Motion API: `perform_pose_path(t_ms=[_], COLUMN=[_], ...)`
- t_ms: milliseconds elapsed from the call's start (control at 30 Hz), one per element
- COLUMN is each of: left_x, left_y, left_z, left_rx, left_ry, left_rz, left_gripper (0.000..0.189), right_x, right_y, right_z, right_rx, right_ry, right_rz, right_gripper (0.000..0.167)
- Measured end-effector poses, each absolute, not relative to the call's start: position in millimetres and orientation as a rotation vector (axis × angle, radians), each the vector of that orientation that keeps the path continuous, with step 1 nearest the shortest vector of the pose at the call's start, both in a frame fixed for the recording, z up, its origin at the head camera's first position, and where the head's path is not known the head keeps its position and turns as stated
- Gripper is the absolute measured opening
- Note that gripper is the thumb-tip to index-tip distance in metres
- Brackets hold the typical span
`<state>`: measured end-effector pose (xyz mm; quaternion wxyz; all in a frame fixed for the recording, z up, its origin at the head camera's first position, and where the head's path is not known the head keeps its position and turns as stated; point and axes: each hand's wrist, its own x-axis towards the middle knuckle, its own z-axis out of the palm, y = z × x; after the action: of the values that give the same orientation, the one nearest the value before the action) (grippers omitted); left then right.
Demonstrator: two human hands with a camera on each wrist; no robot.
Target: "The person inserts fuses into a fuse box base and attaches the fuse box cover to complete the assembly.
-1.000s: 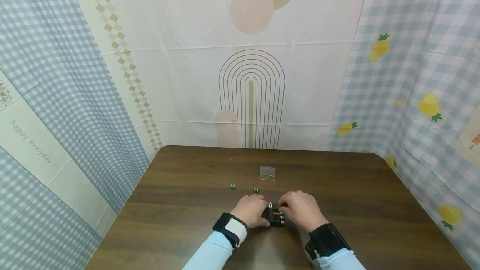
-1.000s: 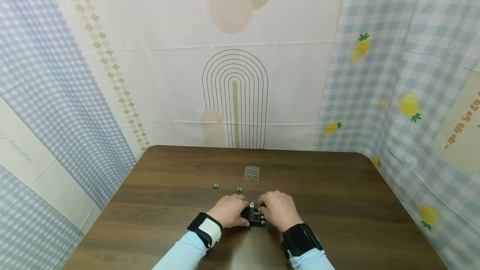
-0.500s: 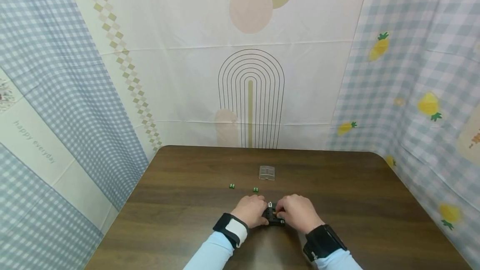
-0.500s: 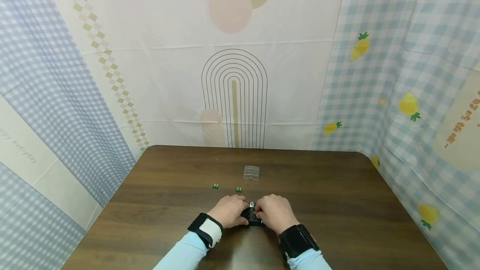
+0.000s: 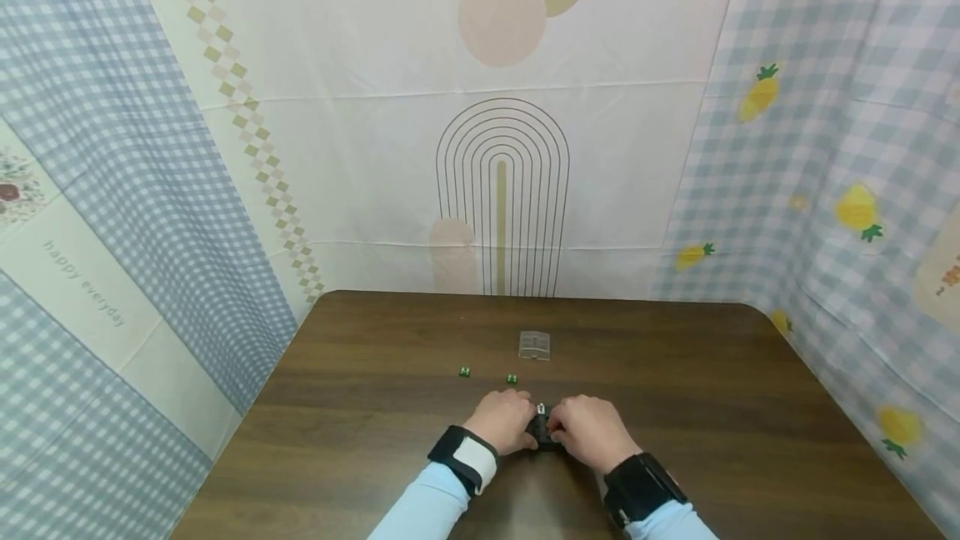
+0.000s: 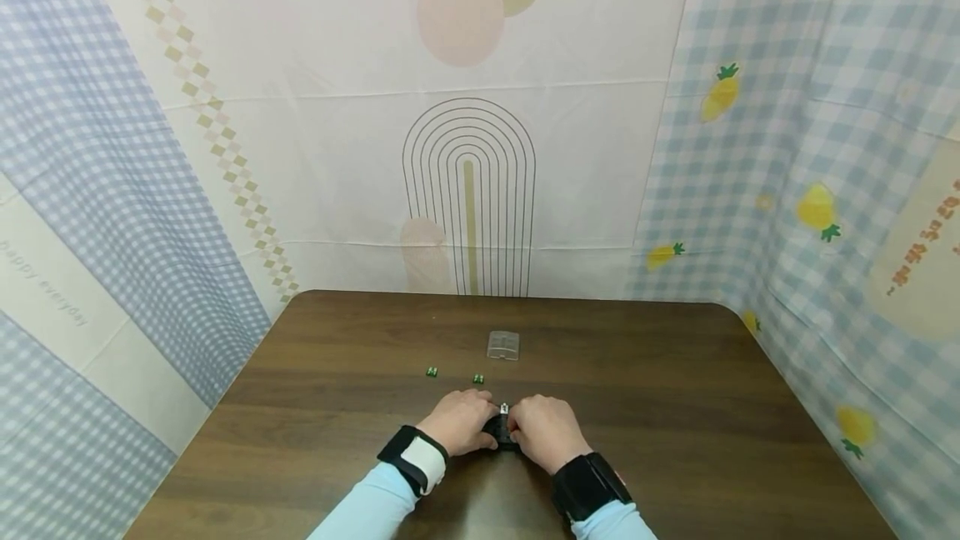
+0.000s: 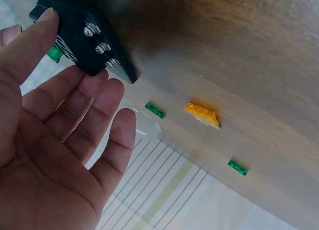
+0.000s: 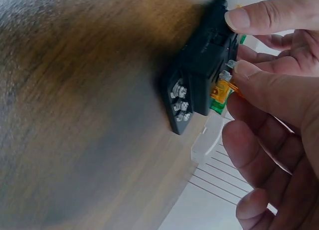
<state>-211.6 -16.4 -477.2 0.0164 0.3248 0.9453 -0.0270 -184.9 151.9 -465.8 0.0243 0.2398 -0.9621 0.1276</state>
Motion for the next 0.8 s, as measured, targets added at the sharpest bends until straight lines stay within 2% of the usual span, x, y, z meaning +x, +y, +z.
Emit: perform_pose_path(t_ms=[433,800], left_x=[-211.9,-211.0], left_y=[-17.1,-17.4], left_z=[-479.3,-477.3], left_rx=[1.063,1.052], left_ry=[2.970,2.958], left_rz=[-0.094,-0.066], left_gripper=[0.031,0.030], right_x=[-184.7,-184.9], right_y=[149.5,149.3], right_z=[-476.6,-477.1], right_rx=[0.831,0.854], right_ry=[-2.855,-2.828], right_rz=[0.248,0.213], right_gripper=[0.015,0.012])
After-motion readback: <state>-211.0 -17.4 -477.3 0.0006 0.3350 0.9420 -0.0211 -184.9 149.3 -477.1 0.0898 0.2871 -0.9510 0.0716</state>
